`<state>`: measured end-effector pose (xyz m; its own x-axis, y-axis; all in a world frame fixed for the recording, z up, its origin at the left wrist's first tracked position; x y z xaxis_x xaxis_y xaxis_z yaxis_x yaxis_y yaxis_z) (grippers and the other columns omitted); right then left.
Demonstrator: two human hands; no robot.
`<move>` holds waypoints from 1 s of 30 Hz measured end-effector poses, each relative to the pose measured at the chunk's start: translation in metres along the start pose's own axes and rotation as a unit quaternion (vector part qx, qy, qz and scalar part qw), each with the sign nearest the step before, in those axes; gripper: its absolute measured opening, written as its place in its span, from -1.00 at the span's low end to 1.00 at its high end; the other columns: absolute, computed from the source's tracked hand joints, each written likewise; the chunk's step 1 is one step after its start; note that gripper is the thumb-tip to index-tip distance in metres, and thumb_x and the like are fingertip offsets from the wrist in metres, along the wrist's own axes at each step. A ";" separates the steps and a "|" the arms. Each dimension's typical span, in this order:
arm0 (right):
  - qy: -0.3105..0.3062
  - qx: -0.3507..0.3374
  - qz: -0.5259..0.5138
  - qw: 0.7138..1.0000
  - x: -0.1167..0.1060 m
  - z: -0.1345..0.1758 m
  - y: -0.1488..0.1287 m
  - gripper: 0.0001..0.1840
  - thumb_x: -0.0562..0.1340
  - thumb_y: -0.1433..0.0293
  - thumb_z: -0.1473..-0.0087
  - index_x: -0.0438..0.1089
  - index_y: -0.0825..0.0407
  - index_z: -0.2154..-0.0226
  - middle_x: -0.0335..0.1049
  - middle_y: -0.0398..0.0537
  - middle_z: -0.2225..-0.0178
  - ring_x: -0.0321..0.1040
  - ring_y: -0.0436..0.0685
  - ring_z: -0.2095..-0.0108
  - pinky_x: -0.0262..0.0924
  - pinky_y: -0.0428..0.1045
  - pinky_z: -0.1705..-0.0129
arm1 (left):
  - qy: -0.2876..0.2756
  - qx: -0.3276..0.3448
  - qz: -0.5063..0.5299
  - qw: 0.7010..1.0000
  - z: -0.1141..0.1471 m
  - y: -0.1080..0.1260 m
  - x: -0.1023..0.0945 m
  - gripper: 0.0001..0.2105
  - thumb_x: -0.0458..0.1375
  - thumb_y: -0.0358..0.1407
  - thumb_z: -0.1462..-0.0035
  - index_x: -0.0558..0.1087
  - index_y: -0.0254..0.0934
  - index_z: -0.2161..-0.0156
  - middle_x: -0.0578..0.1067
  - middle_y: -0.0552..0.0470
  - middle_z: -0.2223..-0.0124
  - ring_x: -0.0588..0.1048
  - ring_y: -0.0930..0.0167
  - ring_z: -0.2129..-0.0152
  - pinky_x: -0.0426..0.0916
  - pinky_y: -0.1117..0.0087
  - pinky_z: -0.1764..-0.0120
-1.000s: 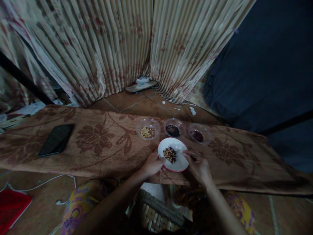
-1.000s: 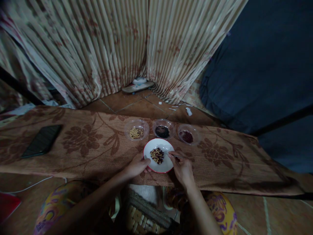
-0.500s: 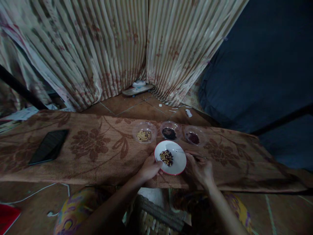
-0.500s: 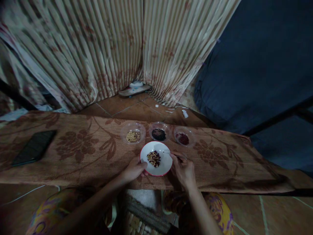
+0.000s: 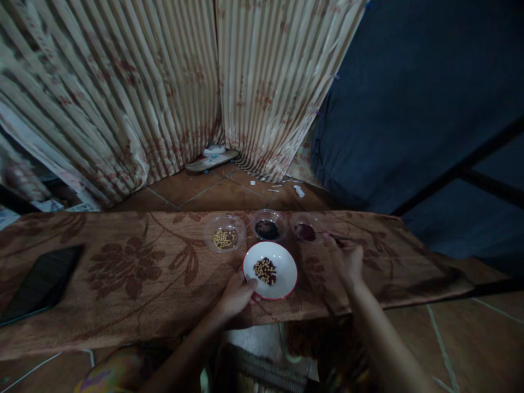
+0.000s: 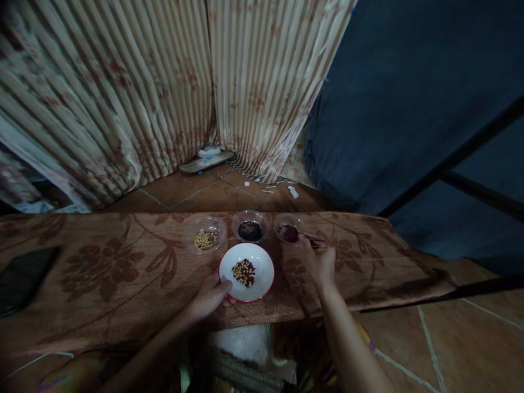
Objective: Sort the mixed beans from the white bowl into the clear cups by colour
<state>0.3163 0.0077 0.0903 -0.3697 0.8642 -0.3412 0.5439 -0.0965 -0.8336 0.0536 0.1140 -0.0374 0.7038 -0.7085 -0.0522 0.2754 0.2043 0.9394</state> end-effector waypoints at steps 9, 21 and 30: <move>-0.243 0.018 0.002 0.970 0.058 0.086 -0.009 -0.69 0.22 0.15 0.00 0.52 0.03 0.33 0.51 0.05 0.27 0.42 0.20 0.22 0.29 0.06 0.19 | 0.002 -0.021 0.003 1.000 -0.005 -0.012 0.001 -0.77 0.00 -0.45 0.01 0.35 -0.39 0.20 0.46 0.05 0.56 0.44 0.46 0.68 0.31 0.52 0.64; -0.291 -0.001 0.033 0.956 0.070 0.085 -0.013 -0.69 0.19 0.15 -0.04 0.51 0.01 0.33 0.48 0.02 0.25 0.40 0.19 0.18 0.27 0.04 0.16 | 0.006 -0.021 -0.005 1.000 -0.002 -0.007 0.001 -0.77 0.02 -0.46 0.02 0.37 -0.38 0.20 0.45 0.07 0.57 0.43 0.47 0.70 0.32 0.53 0.66; -0.296 0.004 0.030 0.955 0.074 0.084 -0.006 -0.67 0.20 0.14 -0.01 0.52 0.01 0.31 0.49 0.02 0.24 0.40 0.19 0.19 0.28 0.04 0.18 | 0.003 -0.005 -0.002 1.000 -0.002 -0.008 0.002 -0.70 0.02 -0.44 0.01 0.35 -0.38 0.11 0.46 0.07 0.57 0.43 0.46 0.69 0.30 0.54 0.67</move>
Point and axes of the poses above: each hand's wrist, its own z-axis away from the middle knuckle, its own x-axis out of the palm, y = z × x, the point moved 9 cm from there along -z, towards the middle knuckle
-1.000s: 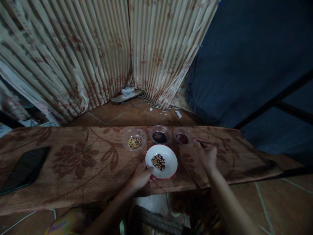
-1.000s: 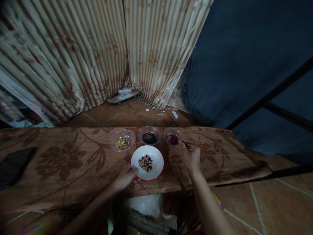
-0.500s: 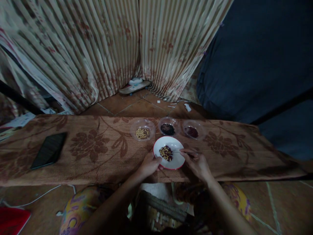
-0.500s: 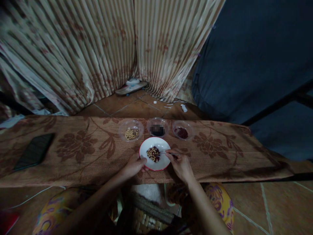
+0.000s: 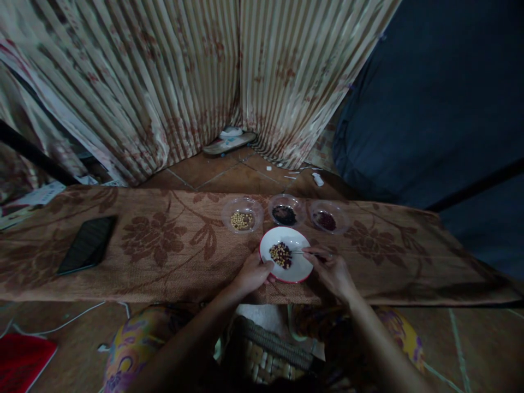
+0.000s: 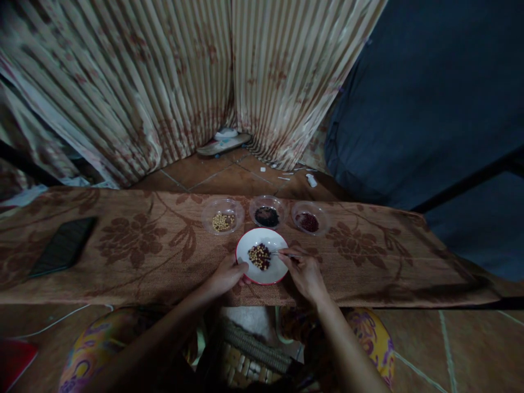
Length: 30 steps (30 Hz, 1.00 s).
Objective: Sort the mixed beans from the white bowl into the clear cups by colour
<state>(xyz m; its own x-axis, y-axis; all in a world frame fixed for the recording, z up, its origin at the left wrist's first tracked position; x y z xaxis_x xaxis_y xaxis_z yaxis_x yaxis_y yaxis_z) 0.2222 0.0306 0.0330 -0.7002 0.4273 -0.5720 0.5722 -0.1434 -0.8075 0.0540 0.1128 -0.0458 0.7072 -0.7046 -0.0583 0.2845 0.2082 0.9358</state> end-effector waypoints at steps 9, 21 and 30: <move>-0.019 -0.007 0.001 1.000 0.001 -0.002 -0.009 -0.69 0.19 0.17 -0.03 0.52 0.01 0.31 0.50 0.01 0.25 0.42 0.19 0.21 0.29 0.04 0.19 | -0.004 -0.012 -0.004 1.000 0.002 0.002 0.001 -0.77 0.00 -0.44 0.01 0.37 -0.39 0.20 0.46 0.04 0.57 0.44 0.44 0.67 0.33 0.50 0.63; 0.027 -0.008 0.004 1.000 -0.008 0.004 -0.005 -0.70 0.20 0.16 -0.03 0.52 0.02 0.34 0.51 0.02 0.27 0.43 0.19 0.22 0.28 0.04 0.17 | -0.001 -0.015 0.006 1.000 0.000 -0.003 0.000 -0.75 0.01 -0.43 0.00 0.35 -0.39 0.16 0.46 0.05 0.55 0.45 0.45 0.66 0.32 0.51 0.64; 0.254 -0.048 0.031 0.965 -0.104 -0.023 -0.009 -0.72 0.25 0.20 0.02 0.51 0.09 0.43 0.53 0.08 0.34 0.44 0.21 0.28 0.29 0.07 0.18 | 0.002 -0.009 0.012 1.000 0.001 0.002 -0.002 -0.77 0.02 -0.42 0.00 0.34 -0.38 0.18 0.47 0.07 0.56 0.43 0.48 0.69 0.28 0.55 0.67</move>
<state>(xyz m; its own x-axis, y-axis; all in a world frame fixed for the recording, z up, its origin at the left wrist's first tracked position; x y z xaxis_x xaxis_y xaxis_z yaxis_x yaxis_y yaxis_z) 0.2993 0.0079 0.1030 -0.3766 0.8070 -0.4548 0.6603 -0.1106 -0.7429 0.0528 0.1141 -0.0431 0.7158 -0.6973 -0.0373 0.2796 0.2373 0.9303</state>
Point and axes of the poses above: each hand's wrist, its own z-axis away from the middle knuckle, its own x-axis out of the palm, y = z × x, the point moved 9 cm from there along -z, towards the middle knuckle
